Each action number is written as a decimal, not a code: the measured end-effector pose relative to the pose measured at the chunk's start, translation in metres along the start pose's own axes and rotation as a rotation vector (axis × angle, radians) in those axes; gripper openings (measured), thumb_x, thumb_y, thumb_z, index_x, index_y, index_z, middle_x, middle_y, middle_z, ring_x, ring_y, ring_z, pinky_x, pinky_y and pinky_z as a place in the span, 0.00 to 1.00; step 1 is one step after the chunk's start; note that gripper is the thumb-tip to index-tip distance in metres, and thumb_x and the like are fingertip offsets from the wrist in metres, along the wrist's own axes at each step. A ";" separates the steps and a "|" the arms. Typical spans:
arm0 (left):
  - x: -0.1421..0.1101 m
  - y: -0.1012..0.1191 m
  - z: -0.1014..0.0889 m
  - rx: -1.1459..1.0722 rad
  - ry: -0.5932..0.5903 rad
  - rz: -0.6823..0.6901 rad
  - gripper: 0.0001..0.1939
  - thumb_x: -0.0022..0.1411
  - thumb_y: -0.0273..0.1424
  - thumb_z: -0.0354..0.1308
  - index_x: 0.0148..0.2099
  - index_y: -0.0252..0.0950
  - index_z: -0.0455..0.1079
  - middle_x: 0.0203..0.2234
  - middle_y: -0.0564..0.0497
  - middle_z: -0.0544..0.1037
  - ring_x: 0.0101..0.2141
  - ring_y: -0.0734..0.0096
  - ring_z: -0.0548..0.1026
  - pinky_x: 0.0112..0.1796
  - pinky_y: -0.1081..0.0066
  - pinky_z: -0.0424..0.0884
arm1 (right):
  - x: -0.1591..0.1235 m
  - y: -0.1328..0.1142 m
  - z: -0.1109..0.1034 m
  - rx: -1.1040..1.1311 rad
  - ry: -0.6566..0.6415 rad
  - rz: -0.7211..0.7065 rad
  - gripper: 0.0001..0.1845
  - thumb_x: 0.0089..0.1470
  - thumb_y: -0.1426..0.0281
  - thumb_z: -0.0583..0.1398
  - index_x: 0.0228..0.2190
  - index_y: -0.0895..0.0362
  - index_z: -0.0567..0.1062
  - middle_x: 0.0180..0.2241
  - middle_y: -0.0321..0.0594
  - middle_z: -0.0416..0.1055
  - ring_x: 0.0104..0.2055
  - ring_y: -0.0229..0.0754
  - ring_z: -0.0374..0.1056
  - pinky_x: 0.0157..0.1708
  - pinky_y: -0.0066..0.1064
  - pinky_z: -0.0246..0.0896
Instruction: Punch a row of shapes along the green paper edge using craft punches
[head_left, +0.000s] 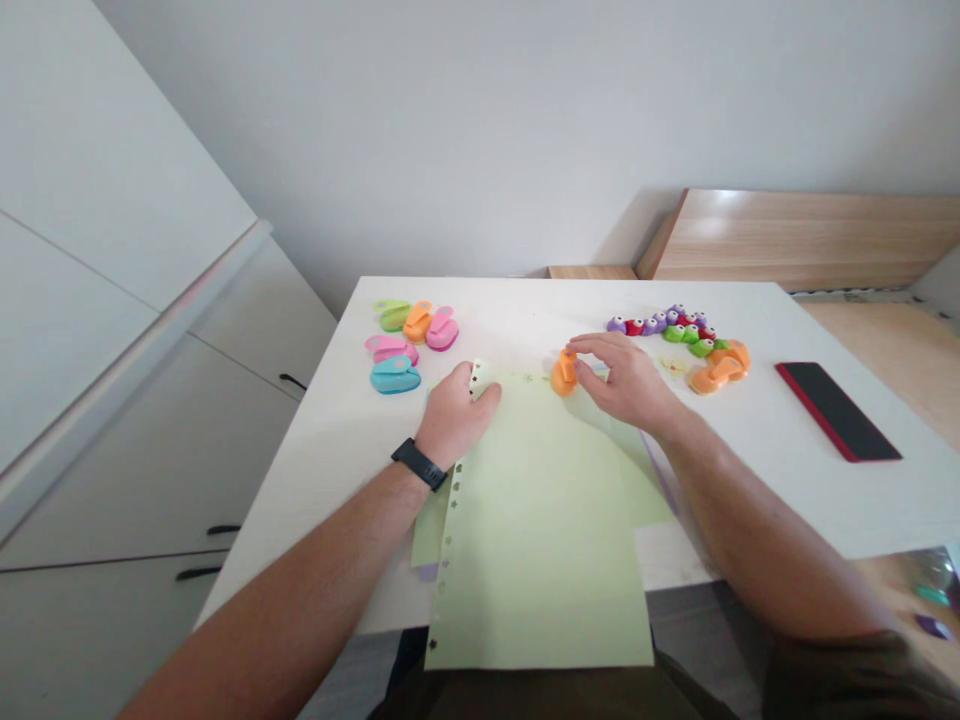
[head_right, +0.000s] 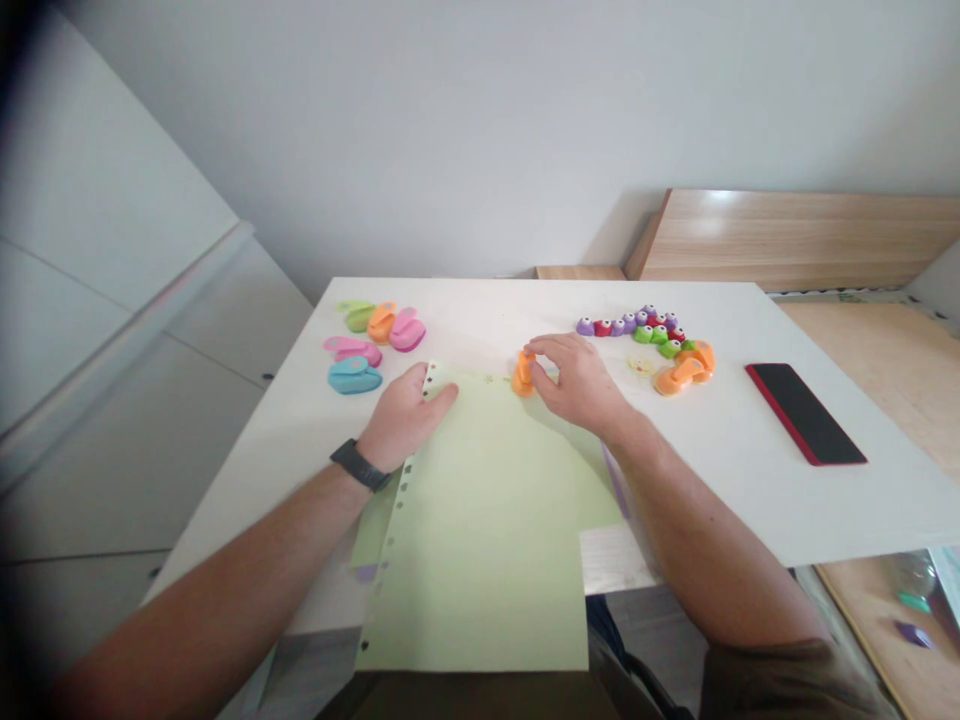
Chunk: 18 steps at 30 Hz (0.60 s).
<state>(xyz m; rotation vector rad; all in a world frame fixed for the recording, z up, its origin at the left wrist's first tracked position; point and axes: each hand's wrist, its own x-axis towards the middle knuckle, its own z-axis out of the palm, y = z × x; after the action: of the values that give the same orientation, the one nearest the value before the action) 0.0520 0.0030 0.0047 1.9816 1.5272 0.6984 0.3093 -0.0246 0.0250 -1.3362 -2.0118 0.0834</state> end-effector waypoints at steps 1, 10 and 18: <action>0.000 0.000 0.000 0.003 0.003 0.000 0.10 0.63 0.39 0.53 0.37 0.38 0.65 0.29 0.52 0.75 0.30 0.66 0.71 0.30 0.69 0.60 | 0.000 0.000 0.000 -0.005 0.001 0.002 0.13 0.57 0.72 0.58 0.43 0.53 0.78 0.46 0.43 0.78 0.49 0.48 0.72 0.54 0.45 0.64; 0.000 0.000 0.000 0.013 0.006 -0.004 0.10 0.63 0.40 0.53 0.36 0.39 0.64 0.27 0.53 0.75 0.29 0.67 0.70 0.29 0.68 0.59 | -0.001 0.000 -0.002 -0.113 -0.052 -0.012 0.19 0.54 0.78 0.57 0.43 0.53 0.80 0.45 0.43 0.77 0.47 0.51 0.69 0.52 0.49 0.62; 0.000 0.000 0.001 0.012 0.018 0.005 0.10 0.63 0.39 0.53 0.35 0.39 0.64 0.26 0.53 0.74 0.28 0.67 0.69 0.28 0.69 0.57 | -0.002 -0.001 -0.001 -0.215 -0.113 -0.047 0.21 0.51 0.80 0.57 0.43 0.53 0.80 0.48 0.42 0.75 0.49 0.53 0.64 0.52 0.51 0.59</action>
<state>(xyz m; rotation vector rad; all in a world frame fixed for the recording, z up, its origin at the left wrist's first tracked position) 0.0525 0.0028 0.0044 1.9936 1.5414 0.7119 0.3098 -0.0274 0.0251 -1.4425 -2.1960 -0.0832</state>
